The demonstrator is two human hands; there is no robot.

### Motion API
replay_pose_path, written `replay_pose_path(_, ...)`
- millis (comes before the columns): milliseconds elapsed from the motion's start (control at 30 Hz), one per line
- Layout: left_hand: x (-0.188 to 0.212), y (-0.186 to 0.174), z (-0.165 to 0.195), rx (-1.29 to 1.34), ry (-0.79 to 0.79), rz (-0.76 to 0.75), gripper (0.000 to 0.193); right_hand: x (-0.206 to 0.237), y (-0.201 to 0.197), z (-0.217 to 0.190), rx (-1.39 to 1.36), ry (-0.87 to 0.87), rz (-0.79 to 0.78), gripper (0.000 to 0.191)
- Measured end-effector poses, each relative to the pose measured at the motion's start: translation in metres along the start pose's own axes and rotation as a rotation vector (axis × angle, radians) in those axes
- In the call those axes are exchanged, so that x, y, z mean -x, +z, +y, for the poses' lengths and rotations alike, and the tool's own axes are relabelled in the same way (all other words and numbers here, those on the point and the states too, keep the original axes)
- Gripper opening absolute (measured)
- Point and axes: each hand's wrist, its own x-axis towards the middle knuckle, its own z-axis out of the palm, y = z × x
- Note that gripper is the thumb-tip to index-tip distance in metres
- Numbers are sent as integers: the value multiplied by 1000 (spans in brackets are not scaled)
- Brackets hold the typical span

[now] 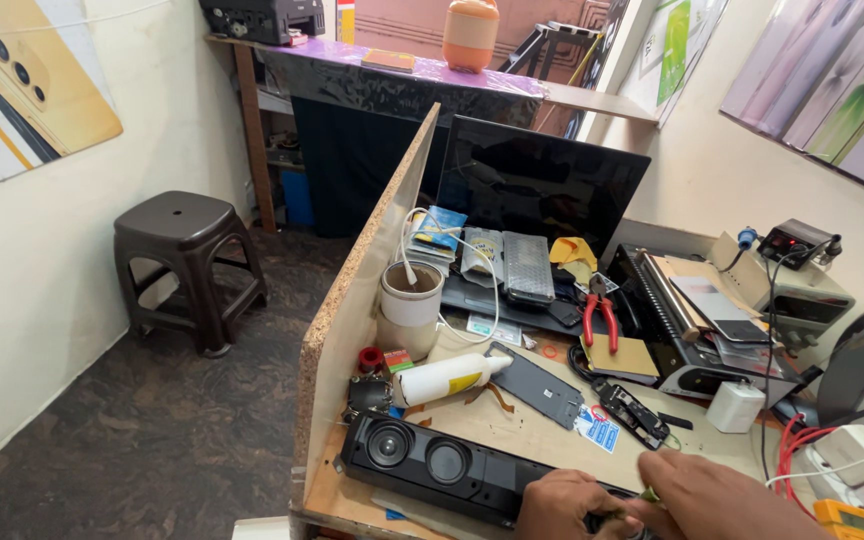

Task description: The person uses a green screwdriver to remove screws from a black speaker bar, then uses a small brush to clean the speaker grilles. The person repeatedly removes and replaces screws while inspecting the speaker.

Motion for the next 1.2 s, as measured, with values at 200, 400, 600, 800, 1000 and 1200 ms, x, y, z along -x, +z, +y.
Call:
replay_pose_path(200,-3,-4,13,-56,11,18,32,-19,17,5,56,13,56,41)
replay_pose_path(400,-17,-44,30,48,51,-341,27,-15,15,9,-4,-165,107,39)
replay_pose_path(600,-16,-36,32,24,10,-171,29,-2,-9,6,-78,-231,-16,35)
replay_pose_path(800,-10,-5,14,-42,95,76,24,-29,17,19,95,73,62,46)
replay_pose_path(1000,-22,-18,5,-54,94,-222,17,-57,37,41,-4,-167,126,45)
replay_pose_path(1200,-32,-38,16,-10,71,-367,21,-52,17,36,7,-257,-42,41)
